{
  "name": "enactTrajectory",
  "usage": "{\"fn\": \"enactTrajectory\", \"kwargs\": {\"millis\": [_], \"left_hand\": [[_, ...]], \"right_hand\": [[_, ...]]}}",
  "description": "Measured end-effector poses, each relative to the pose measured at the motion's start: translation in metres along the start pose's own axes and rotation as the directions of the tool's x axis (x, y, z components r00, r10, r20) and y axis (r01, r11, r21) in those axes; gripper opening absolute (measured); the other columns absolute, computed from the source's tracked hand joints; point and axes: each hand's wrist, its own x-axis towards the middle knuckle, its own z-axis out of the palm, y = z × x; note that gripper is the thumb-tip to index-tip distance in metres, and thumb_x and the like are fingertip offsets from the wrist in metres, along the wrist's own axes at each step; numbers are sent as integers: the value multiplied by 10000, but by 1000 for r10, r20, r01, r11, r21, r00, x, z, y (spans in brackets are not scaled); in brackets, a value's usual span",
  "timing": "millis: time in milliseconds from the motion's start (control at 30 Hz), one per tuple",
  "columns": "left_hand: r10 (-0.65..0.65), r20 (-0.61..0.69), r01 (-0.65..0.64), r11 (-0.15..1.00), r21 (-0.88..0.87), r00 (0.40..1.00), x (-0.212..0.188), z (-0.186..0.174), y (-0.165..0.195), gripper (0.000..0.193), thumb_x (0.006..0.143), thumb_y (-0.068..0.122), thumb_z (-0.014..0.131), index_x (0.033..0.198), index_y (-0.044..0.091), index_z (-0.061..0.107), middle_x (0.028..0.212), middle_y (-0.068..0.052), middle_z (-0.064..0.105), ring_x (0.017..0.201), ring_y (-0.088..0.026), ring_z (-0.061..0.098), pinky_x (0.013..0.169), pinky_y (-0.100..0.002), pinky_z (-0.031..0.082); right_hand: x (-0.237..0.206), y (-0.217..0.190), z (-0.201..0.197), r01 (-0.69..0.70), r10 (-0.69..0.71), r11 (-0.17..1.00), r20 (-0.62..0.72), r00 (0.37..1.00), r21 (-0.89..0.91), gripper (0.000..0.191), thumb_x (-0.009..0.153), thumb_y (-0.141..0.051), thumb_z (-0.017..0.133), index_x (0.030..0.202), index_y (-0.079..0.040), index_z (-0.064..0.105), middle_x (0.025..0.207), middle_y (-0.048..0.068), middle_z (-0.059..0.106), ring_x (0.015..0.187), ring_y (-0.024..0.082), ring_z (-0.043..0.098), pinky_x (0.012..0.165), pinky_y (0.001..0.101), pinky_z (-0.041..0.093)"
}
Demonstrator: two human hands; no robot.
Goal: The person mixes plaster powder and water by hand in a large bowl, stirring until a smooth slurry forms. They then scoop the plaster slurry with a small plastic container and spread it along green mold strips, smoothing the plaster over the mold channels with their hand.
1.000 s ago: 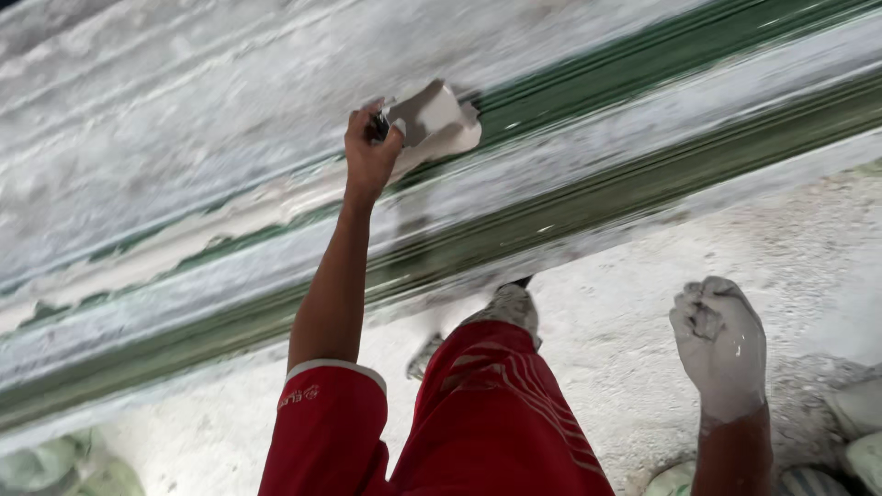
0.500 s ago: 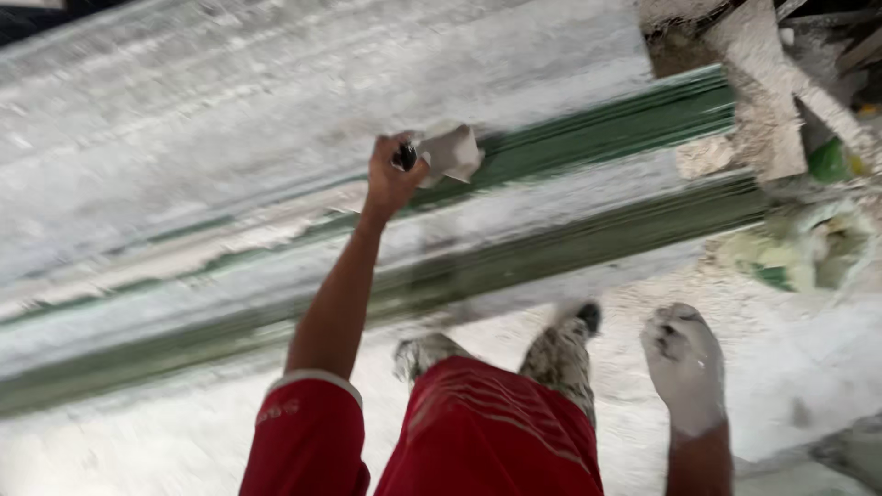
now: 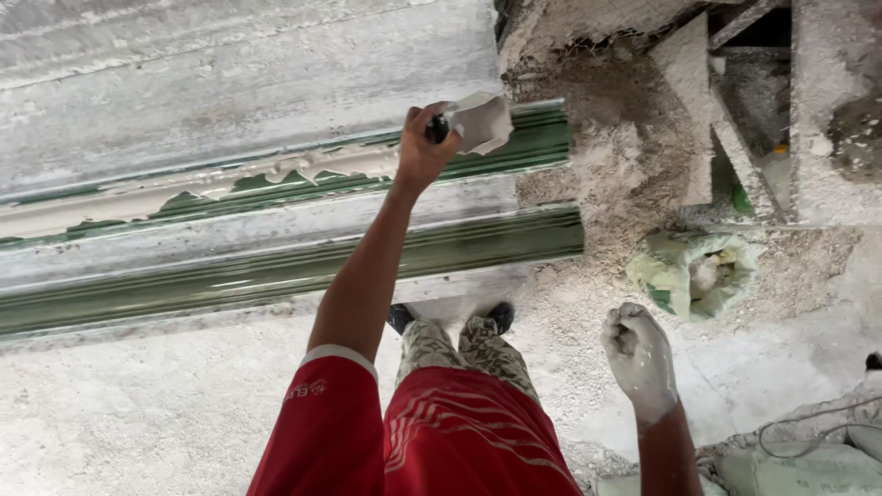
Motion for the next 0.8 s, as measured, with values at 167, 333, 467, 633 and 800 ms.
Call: {"fn": "enactTrajectory", "kwargs": {"millis": [167, 333, 467, 633, 800], "left_hand": [[-239, 133, 273, 804, -527, 962, -19, 63, 23, 487, 856, 184, 777, 1283, 9, 620, 1003, -80, 622, 814, -123, 623, 638, -253, 563], [-277, 141, 296, 945, -138, 950, -75, 102, 36, 547, 866, 235, 732, 1328, -29, 606, 1031, -90, 549, 790, -153, 639, 614, -271, 638], [-341, 120, 329, 937, 115, 932, -127, 123, 40, 531, 855, 247, 761, 1301, -23, 659, 1037, -125, 568, 778, -206, 589, 604, -312, 591], [-239, 12, 237, 968, 82, 971, -179, 105, 37, 514, 833, 228, 777, 1282, 9, 655, 1103, -135, 523, 932, -211, 607, 789, -349, 609], [-274, -59, 280, 945, 170, 960, -208, 40, 30, 519, 824, 267, 795, 1280, 57, 666, 1123, -147, 518, 985, -240, 580, 837, -395, 594]], "right_hand": [[7, -9, -4, -45, 44, 999, 56, 997, 13, 78, 944, -36, 506, 906, -104, 501, 829, 35, 540, 738, 132, 479, 641, 264, 394], [11, -15, -11, -74, 74, 997, 13, 997, 6, 77, 929, -35, 494, 902, -103, 517, 825, 32, 539, 732, 128, 480, 659, 262, 406], [20, -18, -17, -73, 72, 997, 89, 993, 5, 80, 921, -26, 504, 904, -103, 515, 831, 31, 549, 740, 133, 496, 661, 272, 417], [34, -17, -11, -112, 120, 991, 125, 985, -70, 81, 924, -31, 518, 922, -112, 527, 836, 30, 564, 735, 133, 509, 625, 268, 406], [43, -8, 13, -131, 145, 981, 90, 985, -143, 88, 917, -33, 513, 943, -113, 541, 846, 25, 579, 737, 132, 518, 612, 260, 402]]}}
